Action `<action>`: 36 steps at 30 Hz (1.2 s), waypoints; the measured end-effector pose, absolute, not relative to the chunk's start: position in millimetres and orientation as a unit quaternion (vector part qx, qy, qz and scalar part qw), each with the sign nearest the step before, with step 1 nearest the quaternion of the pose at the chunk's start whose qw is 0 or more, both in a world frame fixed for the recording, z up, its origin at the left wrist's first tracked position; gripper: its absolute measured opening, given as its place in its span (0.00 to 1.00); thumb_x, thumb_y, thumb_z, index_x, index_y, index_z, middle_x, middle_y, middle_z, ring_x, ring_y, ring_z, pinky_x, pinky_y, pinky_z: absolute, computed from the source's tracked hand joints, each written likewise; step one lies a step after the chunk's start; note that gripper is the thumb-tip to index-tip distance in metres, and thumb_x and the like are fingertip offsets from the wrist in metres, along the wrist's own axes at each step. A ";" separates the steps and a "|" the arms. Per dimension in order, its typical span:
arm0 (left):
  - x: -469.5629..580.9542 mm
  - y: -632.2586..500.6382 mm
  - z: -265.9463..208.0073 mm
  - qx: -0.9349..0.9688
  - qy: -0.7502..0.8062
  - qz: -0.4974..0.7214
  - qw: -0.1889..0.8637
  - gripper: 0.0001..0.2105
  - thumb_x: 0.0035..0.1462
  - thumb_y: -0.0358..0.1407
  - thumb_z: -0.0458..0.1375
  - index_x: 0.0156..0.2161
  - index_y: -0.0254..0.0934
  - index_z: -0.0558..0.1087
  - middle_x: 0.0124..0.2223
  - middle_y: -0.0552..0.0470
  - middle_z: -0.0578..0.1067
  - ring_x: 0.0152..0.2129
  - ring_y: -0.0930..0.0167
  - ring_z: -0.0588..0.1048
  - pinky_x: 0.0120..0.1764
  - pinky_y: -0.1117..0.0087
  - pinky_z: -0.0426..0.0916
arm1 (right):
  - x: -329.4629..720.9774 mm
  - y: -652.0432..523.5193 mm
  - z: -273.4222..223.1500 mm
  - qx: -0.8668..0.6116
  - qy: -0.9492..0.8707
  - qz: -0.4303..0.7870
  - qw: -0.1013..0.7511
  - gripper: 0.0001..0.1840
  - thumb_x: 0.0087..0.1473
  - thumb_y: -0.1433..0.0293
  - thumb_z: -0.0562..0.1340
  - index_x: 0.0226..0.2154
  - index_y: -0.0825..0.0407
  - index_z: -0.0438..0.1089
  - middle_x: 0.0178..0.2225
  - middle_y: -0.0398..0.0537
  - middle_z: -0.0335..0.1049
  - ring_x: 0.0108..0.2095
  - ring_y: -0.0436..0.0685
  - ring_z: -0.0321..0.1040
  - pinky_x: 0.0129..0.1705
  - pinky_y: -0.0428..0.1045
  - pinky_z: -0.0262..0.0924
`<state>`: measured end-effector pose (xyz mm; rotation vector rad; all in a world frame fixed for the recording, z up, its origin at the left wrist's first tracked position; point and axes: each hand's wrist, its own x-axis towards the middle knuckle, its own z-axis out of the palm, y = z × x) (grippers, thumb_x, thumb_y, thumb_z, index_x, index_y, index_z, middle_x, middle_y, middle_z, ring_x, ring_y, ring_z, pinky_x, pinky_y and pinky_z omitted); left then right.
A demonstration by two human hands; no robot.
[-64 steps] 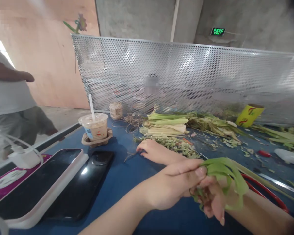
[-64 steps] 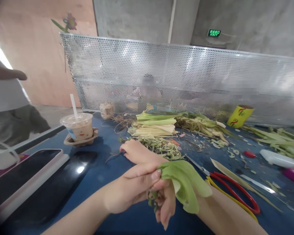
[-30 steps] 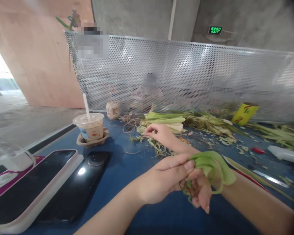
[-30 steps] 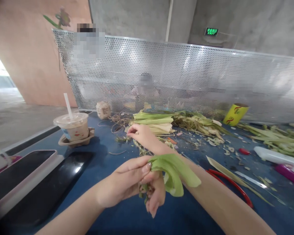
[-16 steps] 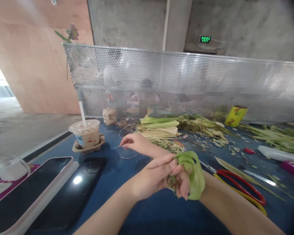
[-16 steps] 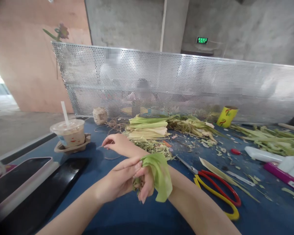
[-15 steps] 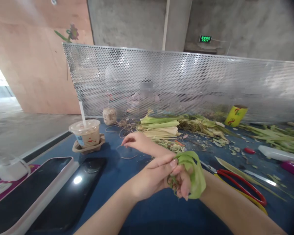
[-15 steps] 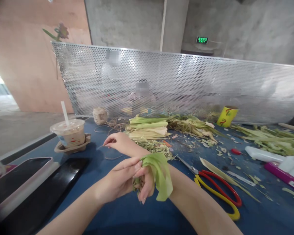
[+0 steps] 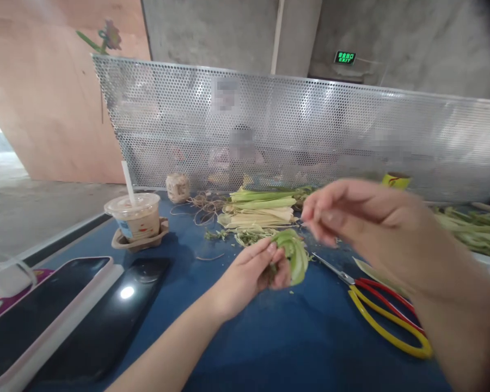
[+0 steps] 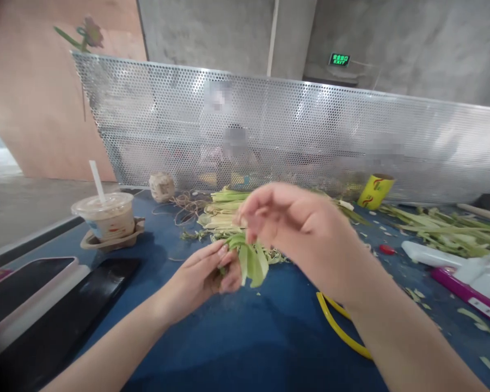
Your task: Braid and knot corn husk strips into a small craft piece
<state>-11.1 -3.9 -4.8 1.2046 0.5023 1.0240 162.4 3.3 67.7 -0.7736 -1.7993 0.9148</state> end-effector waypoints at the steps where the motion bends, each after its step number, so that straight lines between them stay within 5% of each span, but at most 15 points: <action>1: -10.7 -3.1 -4.0 0.536 0.241 0.457 0.668 0.11 0.57 0.38 0.49 0.25 0.36 0.57 0.19 0.59 0.60 0.17 0.78 0.59 0.24 0.74 0.53 | 160.4 -3.4 59.4 -0.301 -0.721 0.474 0.407 0.04 0.52 0.65 0.59 0.28 0.47 0.68 0.23 0.42 0.65 0.21 0.47 0.60 0.23 0.46 0.55; 3: -9.9 -1.8 -2.7 0.544 0.266 0.453 0.654 0.10 0.55 0.38 0.50 0.25 0.36 0.58 0.19 0.60 0.59 0.17 0.78 0.58 0.24 0.74 0.52 | 155.2 -8.1 40.8 -0.300 -0.677 0.591 0.321 0.05 0.50 0.66 0.60 0.26 0.49 0.68 0.23 0.43 0.65 0.22 0.47 0.59 0.24 0.46 0.54; 6: -9.4 -0.8 -1.3 0.565 0.316 0.441 0.621 0.12 0.55 0.38 0.51 0.24 0.36 0.58 0.20 0.59 0.60 0.17 0.78 0.57 0.22 0.74 0.50 | 150.1 -1.9 18.4 -0.337 -0.621 0.640 0.302 0.06 0.45 0.66 0.64 0.26 0.51 0.68 0.27 0.45 0.65 0.27 0.49 0.59 0.27 0.45 0.54; 16: -8.6 1.1 -5.7 0.632 0.414 0.394 0.523 0.09 0.58 0.35 0.47 0.26 0.36 0.60 0.21 0.60 0.56 0.19 0.77 0.54 0.22 0.73 0.51 | 141.3 6.3 -4.8 -0.283 -0.522 0.683 0.426 0.06 0.43 0.66 0.65 0.22 0.49 0.69 0.27 0.42 0.65 0.31 0.50 0.60 0.34 0.46 0.55; 21: -3.2 -1.1 -4.6 0.602 0.397 0.367 0.588 0.08 0.58 0.37 0.46 0.28 0.37 0.58 0.21 0.61 0.55 0.17 0.78 0.52 0.21 0.74 0.48 | 135.5 4.6 -11.5 -0.217 -0.487 0.707 0.465 0.06 0.47 0.65 0.63 0.23 0.49 0.68 0.44 0.46 0.66 0.46 0.55 0.59 0.43 0.50 0.56; 27: -6.1 0.2 -5.6 0.557 0.345 0.326 0.682 0.12 0.58 0.41 0.47 0.27 0.37 0.56 0.21 0.61 0.53 0.17 0.79 0.53 0.22 0.74 0.47 | 140.8 9.1 -9.1 -0.187 -0.481 0.730 0.449 0.07 0.49 0.66 0.61 0.24 0.50 0.70 0.27 0.44 0.67 0.32 0.52 0.63 0.36 0.49 0.58; 31: -7.9 0.6 -6.0 0.559 0.316 0.310 0.701 0.12 0.58 0.41 0.48 0.27 0.37 0.58 0.21 0.61 0.53 0.18 0.78 0.53 0.22 0.74 0.47 | 146.0 10.3 -7.9 -0.182 -0.480 0.726 0.457 0.08 0.50 0.66 0.61 0.25 0.51 0.73 0.29 0.46 0.67 0.36 0.52 0.62 0.39 0.47 0.55; 36: -7.4 0.1 -3.8 0.573 0.299 0.322 0.692 0.12 0.59 0.41 0.46 0.27 0.36 0.58 0.22 0.59 0.56 0.20 0.77 0.56 0.24 0.73 0.50 | 147.8 12.5 -8.4 -0.169 -0.471 0.745 0.441 0.08 0.51 0.66 0.60 0.27 0.50 0.74 0.29 0.45 0.68 0.30 0.49 0.61 0.37 0.47 0.55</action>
